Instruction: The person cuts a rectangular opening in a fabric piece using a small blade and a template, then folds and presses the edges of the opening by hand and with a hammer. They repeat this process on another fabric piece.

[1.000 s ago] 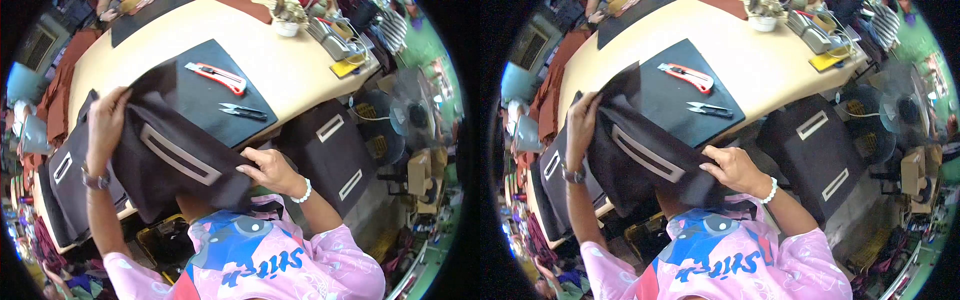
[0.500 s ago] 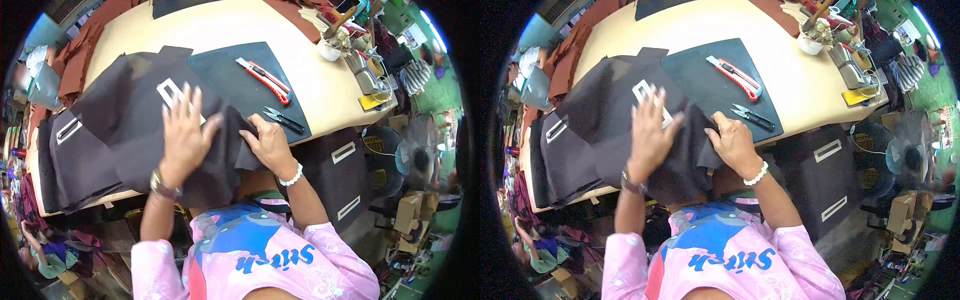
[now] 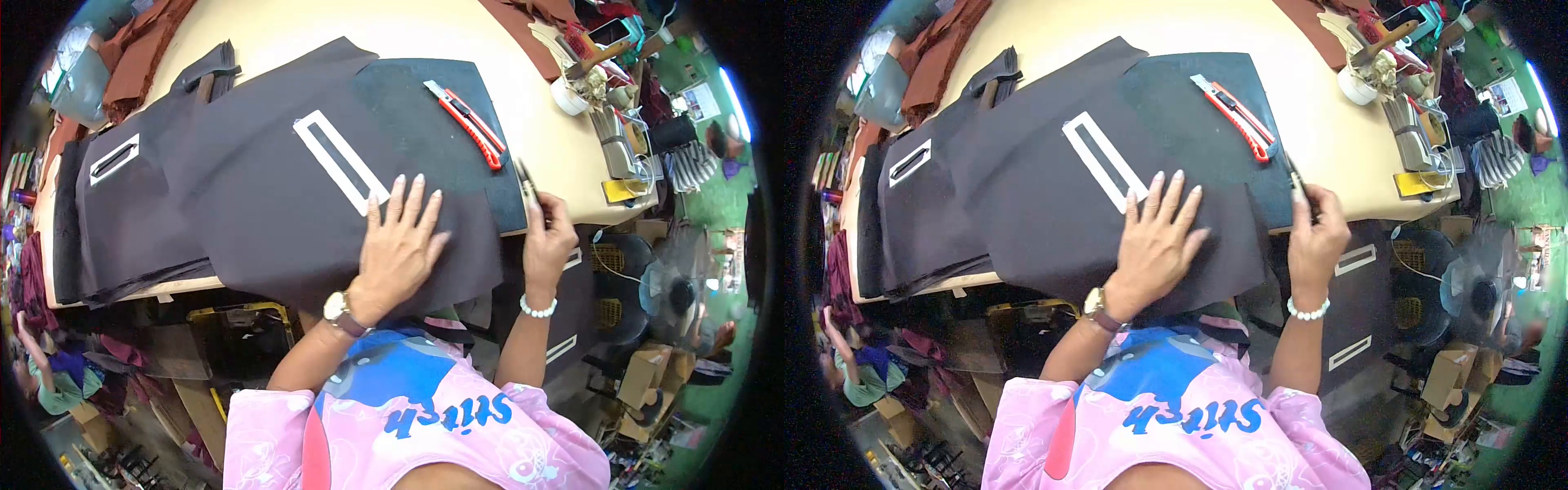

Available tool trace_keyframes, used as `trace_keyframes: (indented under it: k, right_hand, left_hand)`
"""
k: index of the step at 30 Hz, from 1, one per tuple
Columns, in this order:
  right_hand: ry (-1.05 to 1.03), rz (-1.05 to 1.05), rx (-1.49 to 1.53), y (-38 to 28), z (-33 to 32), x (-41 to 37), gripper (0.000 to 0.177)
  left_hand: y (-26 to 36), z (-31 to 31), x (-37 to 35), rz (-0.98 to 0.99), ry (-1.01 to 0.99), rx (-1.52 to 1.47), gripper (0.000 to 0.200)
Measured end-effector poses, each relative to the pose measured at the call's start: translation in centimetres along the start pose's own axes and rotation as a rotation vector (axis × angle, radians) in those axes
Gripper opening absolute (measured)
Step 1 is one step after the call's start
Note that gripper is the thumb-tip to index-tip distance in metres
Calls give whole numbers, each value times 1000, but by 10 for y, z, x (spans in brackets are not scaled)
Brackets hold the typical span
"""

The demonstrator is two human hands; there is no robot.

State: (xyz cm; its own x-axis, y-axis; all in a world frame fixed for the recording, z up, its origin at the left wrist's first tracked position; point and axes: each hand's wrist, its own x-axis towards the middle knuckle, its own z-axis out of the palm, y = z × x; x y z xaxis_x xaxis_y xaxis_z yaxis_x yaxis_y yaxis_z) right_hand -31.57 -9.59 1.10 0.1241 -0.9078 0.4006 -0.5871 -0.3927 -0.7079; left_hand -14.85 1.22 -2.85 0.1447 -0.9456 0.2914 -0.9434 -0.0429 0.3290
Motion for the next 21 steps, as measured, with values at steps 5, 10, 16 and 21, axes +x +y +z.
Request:
trace_keyframes:
  k: [5, 10, 16, 21]
  right_hand:
    - [-26, -280, 72, -60, -5, -24, 15]
    - [-371, -354, 374, -73, 26, -65, 18]
    - [-116, -92, 110, -32, 24, -42, 18]
    - [56, 69, -1, 2, -3, -23, 19]
  left_hand:
    - [29, 24, 23, -31, -20, 29, 64]
    - [25, 32, 24, 20, 69, -76, 67]
    - [29, 33, 30, -4, 77, 19, 60]
    - [32, 29, 30, -22, 81, -23, 68]
